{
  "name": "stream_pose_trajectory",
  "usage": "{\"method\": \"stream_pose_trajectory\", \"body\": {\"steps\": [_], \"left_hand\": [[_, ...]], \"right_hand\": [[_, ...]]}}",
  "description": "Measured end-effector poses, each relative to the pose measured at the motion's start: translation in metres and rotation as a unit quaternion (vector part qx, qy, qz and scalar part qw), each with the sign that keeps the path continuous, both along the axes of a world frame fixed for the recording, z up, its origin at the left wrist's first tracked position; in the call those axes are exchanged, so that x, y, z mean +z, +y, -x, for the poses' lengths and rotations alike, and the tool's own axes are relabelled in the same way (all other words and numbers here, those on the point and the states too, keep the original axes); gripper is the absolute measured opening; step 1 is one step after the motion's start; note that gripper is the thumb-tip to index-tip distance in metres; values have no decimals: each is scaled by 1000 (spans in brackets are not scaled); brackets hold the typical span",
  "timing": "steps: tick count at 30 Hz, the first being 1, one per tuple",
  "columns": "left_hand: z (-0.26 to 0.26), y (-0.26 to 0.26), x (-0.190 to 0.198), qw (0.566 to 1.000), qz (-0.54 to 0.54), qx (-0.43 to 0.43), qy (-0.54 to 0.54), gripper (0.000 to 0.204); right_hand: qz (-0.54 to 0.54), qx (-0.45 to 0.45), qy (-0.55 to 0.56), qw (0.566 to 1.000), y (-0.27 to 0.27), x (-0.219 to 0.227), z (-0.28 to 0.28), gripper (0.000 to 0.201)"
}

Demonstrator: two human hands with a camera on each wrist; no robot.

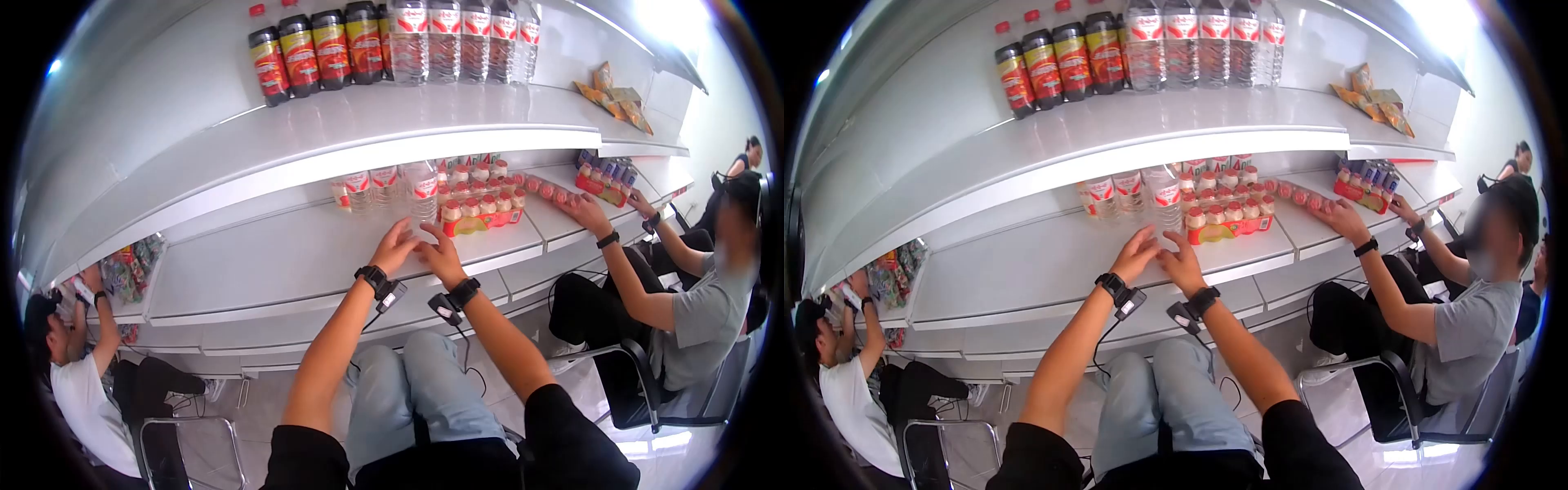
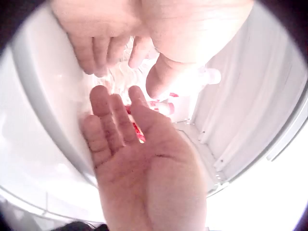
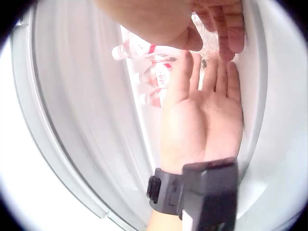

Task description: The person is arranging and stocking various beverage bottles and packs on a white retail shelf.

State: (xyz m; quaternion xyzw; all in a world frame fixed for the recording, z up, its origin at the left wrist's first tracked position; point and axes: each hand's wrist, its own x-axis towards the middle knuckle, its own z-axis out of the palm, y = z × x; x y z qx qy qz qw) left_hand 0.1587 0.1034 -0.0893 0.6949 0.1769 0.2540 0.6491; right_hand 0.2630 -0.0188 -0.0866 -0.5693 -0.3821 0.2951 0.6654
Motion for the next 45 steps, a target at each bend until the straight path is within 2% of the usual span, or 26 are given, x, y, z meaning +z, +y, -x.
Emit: {"method": "stream_pose_trajectory", "body": {"steps": [1,2,3,4,5,6,8,10,12,14,16,18,19,20,21,22,24,26,27,30,33,35,36,41,44,45], "left_hand": [[10,-18,15,1000,16,19,-15,54],[22,-32,22,1000,11,18,-24,49],[34,-46,31,999,3,15,-33,45],[48,-69,51,996,46,-10,-71,40],[64,-94,80,990,88,-37,-107,35],[79,-116,119,990,65,-45,-120,33],[105,-149,187,985,36,-66,-156,31],[110,-147,248,978,-5,-70,-198,31],[99,-125,308,968,-51,-41,-242,30],[73,-89,360,952,-56,-3,-301,31],[42,-47,387,941,-31,64,-330,34],[8,-7,398,937,3,152,-314,36],[-8,11,399,934,18,191,-301,37],[-23,25,399,937,28,207,-280,36],[-34,38,395,939,39,223,-258,35],[-46,55,384,953,20,209,-219,34],[-61,85,377,972,-28,182,-146,31],[-65,83,370,970,-91,196,-110,30],[-75,95,363,965,-138,202,-90,31],[-74,80,360,976,-157,150,-32,38],[-85,94,351,975,-193,110,-17,45],[-86,90,348,973,-191,125,-27,48],[-89,93,349,973,-192,126,-32,48],[-102,120,340,969,-212,118,-52,57],[-95,100,344,939,-283,194,-16,62],[-99,105,343,939,-284,194,-19,63]], "right_hand": [[15,33,44,998,-8,6,-1,42],[20,39,3,999,-22,19,4,38],[17,81,-31,996,-36,34,3,33],[10,116,-38,992,-55,65,9,27],[-6,154,-19,988,-70,96,14,22],[-31,197,-4,980,-87,136,20,21],[-94,209,-45,972,-107,207,22,22],[-134,169,-85,973,-114,275,24,24],[-222,139,-46,964,-101,324,21,30],[-250,150,75,954,-73,359,9,34],[-271,168,160,934,-26,372,-21,34],[-269,125,234,926,23,379,-48,35],[-276,60,279,918,33,382,-45,22],[-271,22,270,924,49,378,-51,24],[-257,13,252,933,64,370,-66,23],[-229,50,227,945,99,348,-105,24],[-177,59,183,965,122,339,-127,27],[-139,16,174,975,100,337,-97,31],[-109,26,158,981,105,333,-106,32],[-124,34,157,979,92,338,-94,35],[-122,17,149,981,102,332,-98,33],[-138,-11,134,981,106,331,-99,30],[-129,9,86,988,102,334,-97,34],[-107,-11,117,987,93,338,-84,35],[-99,-8,101,990,91,339,-81,32],[-95,-5,92,991,89,340,-80,31]]}}
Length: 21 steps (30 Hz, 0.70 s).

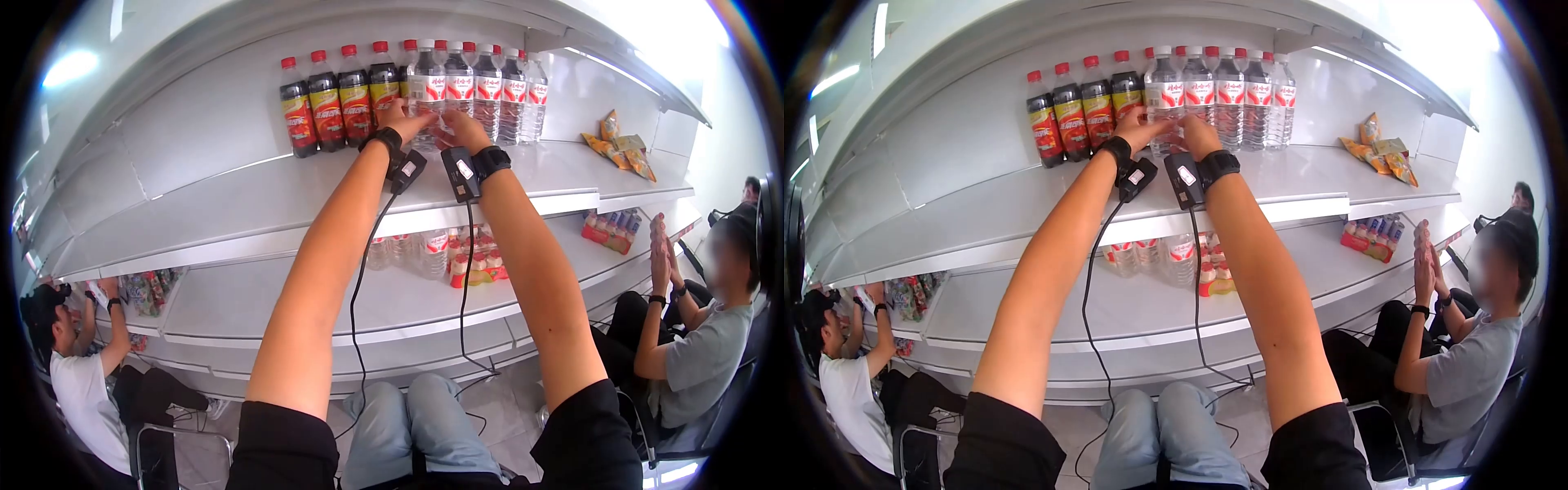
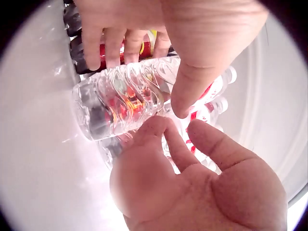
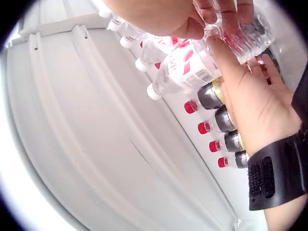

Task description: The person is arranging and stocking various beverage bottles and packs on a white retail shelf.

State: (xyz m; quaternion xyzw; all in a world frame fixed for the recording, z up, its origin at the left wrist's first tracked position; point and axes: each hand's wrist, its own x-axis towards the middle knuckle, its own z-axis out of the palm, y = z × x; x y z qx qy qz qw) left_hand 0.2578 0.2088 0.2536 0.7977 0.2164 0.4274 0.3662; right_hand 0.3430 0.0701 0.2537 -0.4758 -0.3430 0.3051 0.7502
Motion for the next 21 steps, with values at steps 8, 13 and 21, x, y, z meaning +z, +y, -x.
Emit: {"method": "stream_pose_trajectory", "body": {"steps": [8,13,21], "left_hand": [[-2,-4,1,998,-1,60,29,63],[-2,4,-3,1000,-12,-17,-1,55],[54,-76,11,994,-63,65,65,67]], "right_hand": [[-41,-12,-60,997,5,-5,4,22],[-91,15,-98,991,38,-26,-30,14],[-12,32,-363,931,5,-16,-36,22]]}}
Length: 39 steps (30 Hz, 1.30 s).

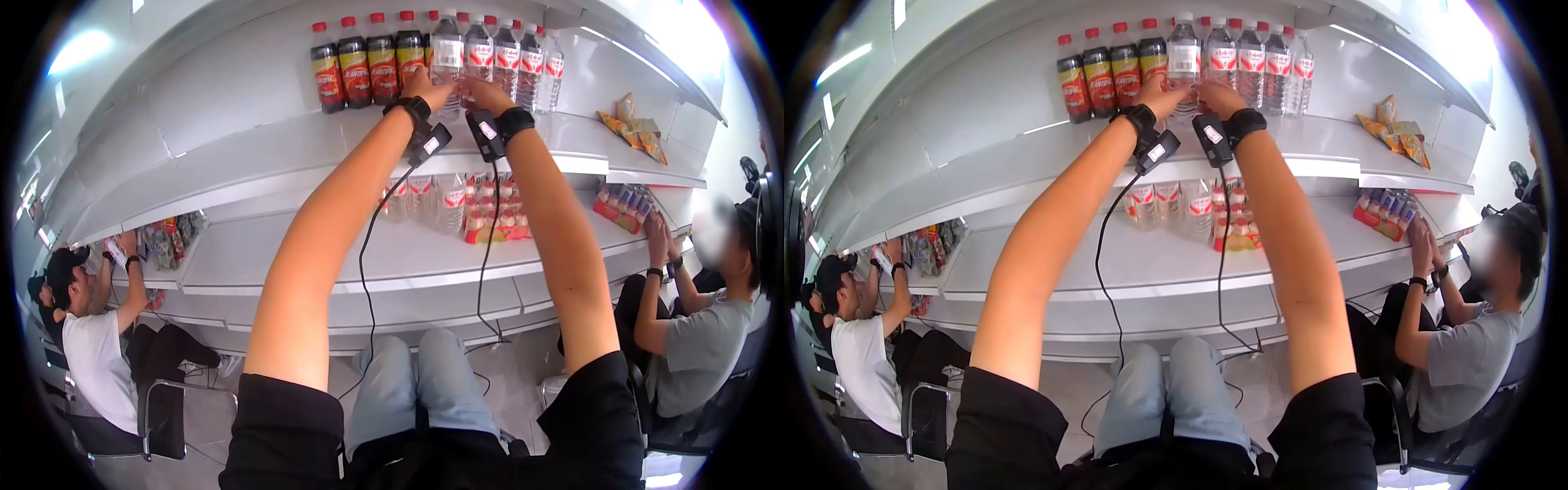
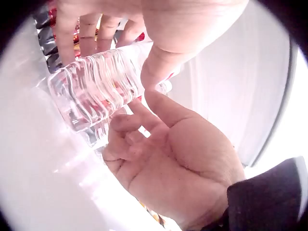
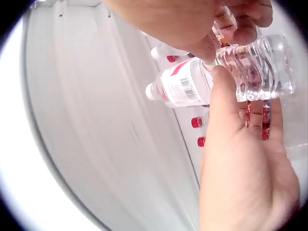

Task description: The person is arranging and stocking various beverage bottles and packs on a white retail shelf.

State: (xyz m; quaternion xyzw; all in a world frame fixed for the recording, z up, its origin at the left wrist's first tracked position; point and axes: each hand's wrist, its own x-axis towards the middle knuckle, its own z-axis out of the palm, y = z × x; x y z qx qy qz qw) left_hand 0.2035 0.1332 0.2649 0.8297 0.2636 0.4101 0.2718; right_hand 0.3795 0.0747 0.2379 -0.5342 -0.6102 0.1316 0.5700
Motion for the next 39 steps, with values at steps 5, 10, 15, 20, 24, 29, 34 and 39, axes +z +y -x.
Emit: {"method": "stream_pose_trajectory", "body": {"steps": [5,10,15,20,24,29,34,39], "left_hand": [[58,-64,-6,981,-28,-149,-118,53],[98,-112,-16,965,-14,-227,-132,65],[156,-169,-45,953,40,-264,-145,72],[186,-182,-123,961,-7,-242,-133,73],[194,-174,-182,964,45,-246,-86,72],[179,-135,-255,970,102,-208,-68,79],[158,-91,-280,973,118,-193,-41,82],[131,-48,-310,976,125,-175,-19,85]], "right_hand": [[73,-34,124,989,-105,25,85,40],[-23,-46,120,991,-159,17,137,55],[-48,-3,97,994,-226,4,184,65],[-69,-2,-11,998,-236,-80,194,69],[-2,-11,11,1000,-236,-132,208,68],[18,-28,46,998,-189,-208,196,67],[19,-62,56,996,-135,-252,180,65],[26,-112,52,992,-97,-276,171,66]]}}
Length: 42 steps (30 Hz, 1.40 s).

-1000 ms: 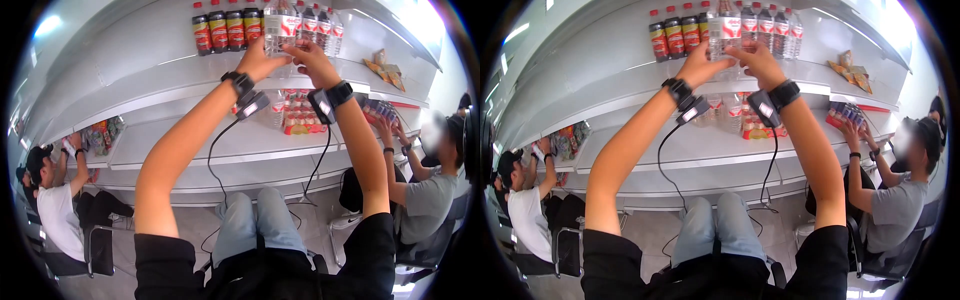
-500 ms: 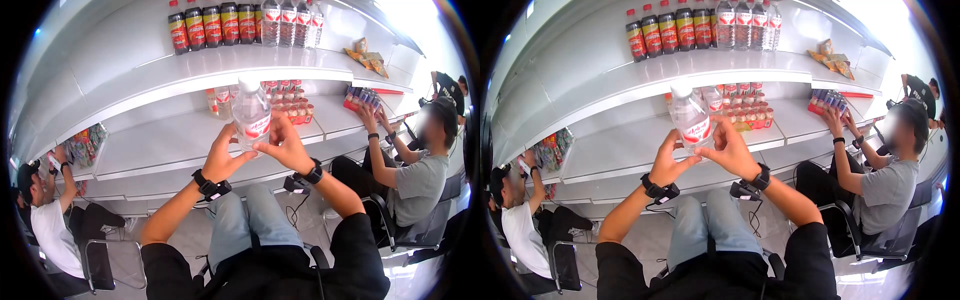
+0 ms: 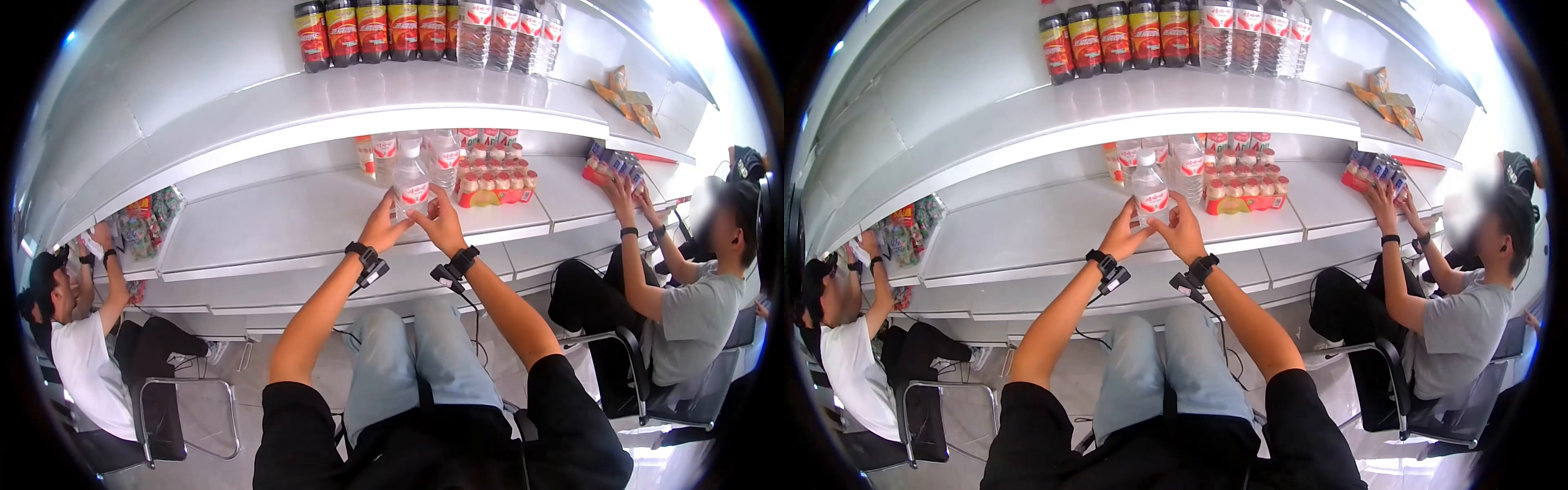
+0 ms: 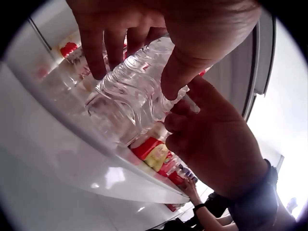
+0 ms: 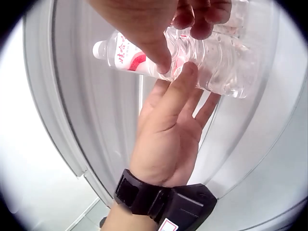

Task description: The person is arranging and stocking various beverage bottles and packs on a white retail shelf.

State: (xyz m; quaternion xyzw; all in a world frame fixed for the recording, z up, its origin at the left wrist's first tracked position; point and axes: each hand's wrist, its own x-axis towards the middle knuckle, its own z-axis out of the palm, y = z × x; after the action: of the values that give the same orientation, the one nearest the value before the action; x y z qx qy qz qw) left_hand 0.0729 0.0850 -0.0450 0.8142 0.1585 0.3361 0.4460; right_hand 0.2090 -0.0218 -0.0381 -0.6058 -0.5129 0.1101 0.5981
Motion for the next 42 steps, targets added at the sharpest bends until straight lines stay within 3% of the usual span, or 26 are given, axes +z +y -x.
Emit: {"method": "stream_pose_trajectory", "body": {"steps": [8,11,14,18,28,32,36,38,39,41,42], "left_hand": [[-24,31,-8,1000,15,15,8,82],[-34,40,-18,997,38,69,6,74],[-50,64,-44,993,36,113,1,65],[-63,63,-47,987,56,148,3,60],[-82,60,-37,976,39,207,47,61],[-79,63,-41,983,66,170,28,63],[-72,62,-48,988,83,131,-23,60],[-59,49,-47,981,143,121,-44,57],[-51,40,-39,977,170,116,-58,56],[-29,20,-20,992,92,60,-66,48],[-12,-10,16,990,110,18,-86,42]], "right_hand": [[-29,-46,-35,998,29,-22,-21,65],[27,-65,11,997,41,-41,-28,59],[41,-49,129,990,45,-50,-32,54],[48,-36,146,987,43,-50,-34,45],[-18,-66,31,997,51,-66,-36,48],[-16,-52,52,997,42,-54,-31,50],[-38,-60,61,996,46,-58,-32,38],[19,-5,156,988,36,-52,-31,31],[44,24,199,979,29,-41,-32,28],[47,76,194,977,2,-21,-34,25],[47,102,191,975,-11,-4,-36,24]]}}
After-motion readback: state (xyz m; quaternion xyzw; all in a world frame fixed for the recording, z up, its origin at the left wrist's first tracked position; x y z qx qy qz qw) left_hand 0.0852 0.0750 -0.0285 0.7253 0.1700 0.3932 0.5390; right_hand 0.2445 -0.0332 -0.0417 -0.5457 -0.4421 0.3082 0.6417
